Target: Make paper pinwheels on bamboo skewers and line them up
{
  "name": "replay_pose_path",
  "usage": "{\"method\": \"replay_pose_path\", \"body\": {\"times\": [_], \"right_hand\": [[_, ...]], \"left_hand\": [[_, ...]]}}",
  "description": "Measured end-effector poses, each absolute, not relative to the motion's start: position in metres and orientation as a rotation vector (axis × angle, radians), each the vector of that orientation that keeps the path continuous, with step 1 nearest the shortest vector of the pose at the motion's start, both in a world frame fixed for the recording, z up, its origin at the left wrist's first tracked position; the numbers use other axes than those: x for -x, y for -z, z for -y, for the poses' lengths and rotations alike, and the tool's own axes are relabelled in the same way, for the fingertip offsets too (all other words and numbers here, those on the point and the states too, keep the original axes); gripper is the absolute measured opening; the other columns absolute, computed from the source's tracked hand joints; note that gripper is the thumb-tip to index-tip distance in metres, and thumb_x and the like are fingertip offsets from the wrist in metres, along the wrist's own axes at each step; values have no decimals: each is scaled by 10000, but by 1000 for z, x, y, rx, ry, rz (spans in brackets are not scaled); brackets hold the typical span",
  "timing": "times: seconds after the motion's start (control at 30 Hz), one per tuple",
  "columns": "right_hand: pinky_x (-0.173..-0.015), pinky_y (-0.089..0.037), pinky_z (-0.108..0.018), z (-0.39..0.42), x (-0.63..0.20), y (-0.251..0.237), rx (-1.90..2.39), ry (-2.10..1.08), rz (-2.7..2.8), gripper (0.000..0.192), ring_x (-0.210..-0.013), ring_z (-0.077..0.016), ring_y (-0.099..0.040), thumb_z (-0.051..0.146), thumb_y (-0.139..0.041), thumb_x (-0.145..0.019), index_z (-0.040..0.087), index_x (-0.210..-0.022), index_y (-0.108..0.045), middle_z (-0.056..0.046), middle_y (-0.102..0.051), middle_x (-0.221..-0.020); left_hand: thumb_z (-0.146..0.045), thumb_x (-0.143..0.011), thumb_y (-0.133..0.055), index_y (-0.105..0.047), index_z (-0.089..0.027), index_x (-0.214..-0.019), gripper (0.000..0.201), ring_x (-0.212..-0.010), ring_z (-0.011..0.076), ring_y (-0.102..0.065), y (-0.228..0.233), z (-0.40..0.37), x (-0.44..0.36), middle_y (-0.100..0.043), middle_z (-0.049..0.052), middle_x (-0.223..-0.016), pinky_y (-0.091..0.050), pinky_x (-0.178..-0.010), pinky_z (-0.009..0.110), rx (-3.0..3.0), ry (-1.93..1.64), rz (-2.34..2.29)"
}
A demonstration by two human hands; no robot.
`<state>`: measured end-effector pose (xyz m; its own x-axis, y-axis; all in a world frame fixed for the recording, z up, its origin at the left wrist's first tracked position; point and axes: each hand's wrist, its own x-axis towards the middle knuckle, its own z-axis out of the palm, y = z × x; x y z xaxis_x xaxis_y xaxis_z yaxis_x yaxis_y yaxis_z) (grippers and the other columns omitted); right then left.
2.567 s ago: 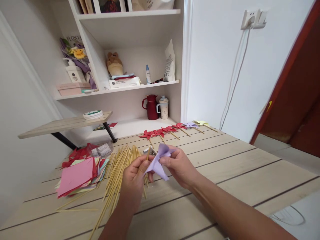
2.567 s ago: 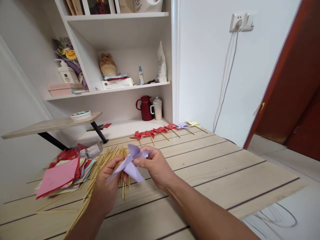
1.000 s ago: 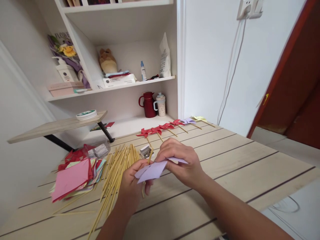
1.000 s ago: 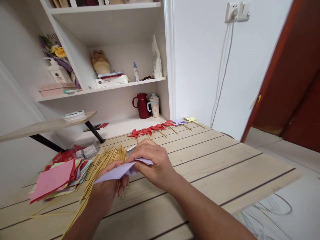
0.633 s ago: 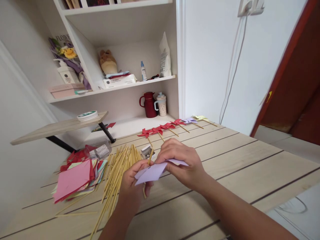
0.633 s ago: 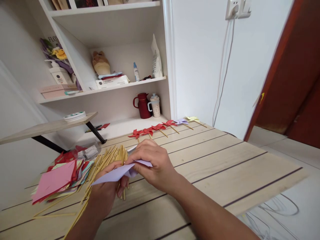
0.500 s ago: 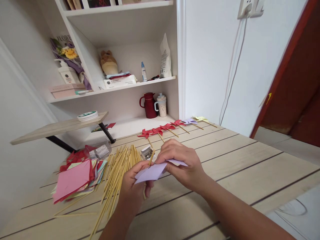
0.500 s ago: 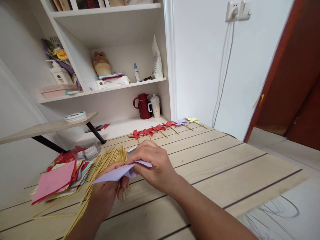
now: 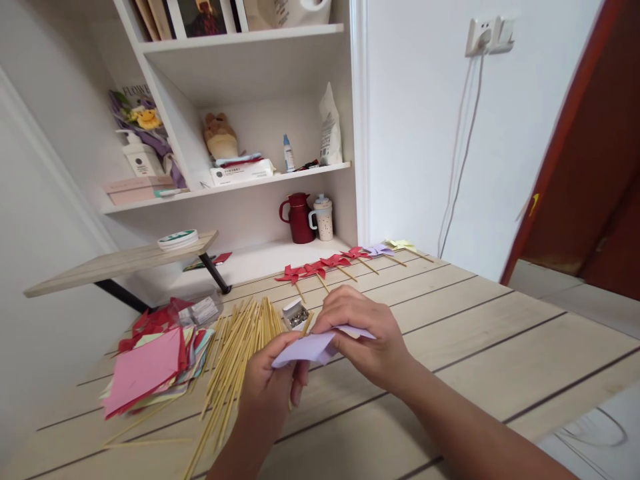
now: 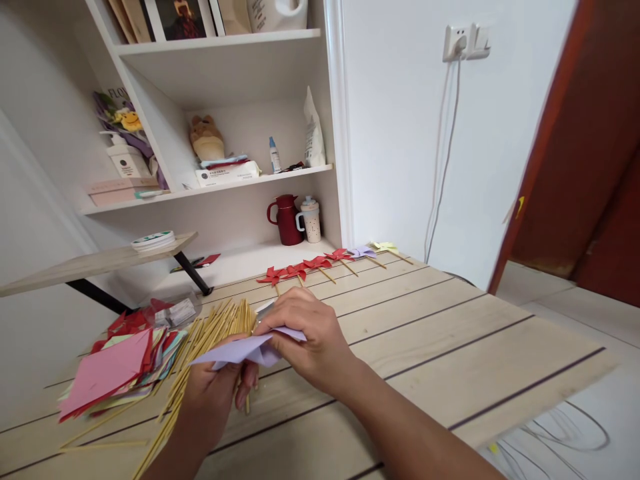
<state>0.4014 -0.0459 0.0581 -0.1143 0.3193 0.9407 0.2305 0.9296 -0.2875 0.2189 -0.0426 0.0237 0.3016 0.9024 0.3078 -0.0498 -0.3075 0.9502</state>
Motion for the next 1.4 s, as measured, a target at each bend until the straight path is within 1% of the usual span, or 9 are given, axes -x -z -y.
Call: {"method": "replay_pose_path", "body": {"times": [0.2, 0.33, 0.43, 0.63, 0.83, 1.27, 1.4], "right_hand": [[-717, -537, -369, 46, -401, -59, 417, -86, 1701, 114, -776, -195, -621, 132, -649, -899, 211, -925, -728, -46, -748, -787], [-703, -538, -362, 45, -401, -59, 411, -98, 1688, 107, -767, -194, -625, 143, -656, -895, 216, -919, -731, -46, -734, -773], [-708, -538, -360, 45, -401, -59, 404, -95, 1692, 109, -771, -195, -624, 133, -662, -888, 213, -916, -729, -47, -735, -771], [-724, -534, -362, 46, -401, -60, 383, -70, 1698, 91, -780, -196, -617, 141, -669, -893, 208, -926, -720, -49, -747, -778], [-716, -540, -368, 46, -400, -60, 391, -76, 1700, 114, -778, -201, -621, 141, -653, -900, 221, -937, -725, -43, -746, -776], [-708, -537, -357, 46, -399, -59, 395, -111, 1684, 126, -781, -194, -615, 128, -653, -889, 218, -927, -732, -41, -744, -778], [-704, -534, -353, 47, -398, -59, 405, -145, 1670, 132, -775, -190, -617, 112, -653, -877, 210, -910, -734, -42, -743, -778]], "left_hand": [[-469, -873, -609, -727, -159, -942, 338, -428, 76, -384, -25, 44, -219, -531, -26, -552, -307, -435, 211, -1581, -1191, -835], [-490, -869, -619, -718, -164, -954, 352, -432, 84, -381, -23, 43, -219, -513, -30, -533, -301, -434, 214, -1561, -1201, -851], [-502, -859, -635, -713, -167, -1000, 372, -437, 88, -375, -21, 42, -219, -500, -35, -520, -304, -434, 213, -1542, -1210, -865], [-507, -828, -676, -710, -164, -1074, 424, -458, 93, -393, -20, 42, -218, -525, -26, -536, -319, -448, 213, -1523, -1207, -862], [-549, -819, -673, -733, -162, -1033, 446, -455, 87, -379, -19, 43, -219, -522, -18, -536, -297, -437, 207, -1513, -1221, -876], [-532, -860, -632, -733, -174, -1084, 434, -471, 94, -392, -16, 41, -216, -527, -8, -559, -318, -463, 214, -1598, -1231, -872], [-536, -874, -603, -758, -186, -1043, 418, -489, 106, -402, -16, 40, -214, -511, -8, -570, -325, -455, 214, -1671, -1242, -867]]}}
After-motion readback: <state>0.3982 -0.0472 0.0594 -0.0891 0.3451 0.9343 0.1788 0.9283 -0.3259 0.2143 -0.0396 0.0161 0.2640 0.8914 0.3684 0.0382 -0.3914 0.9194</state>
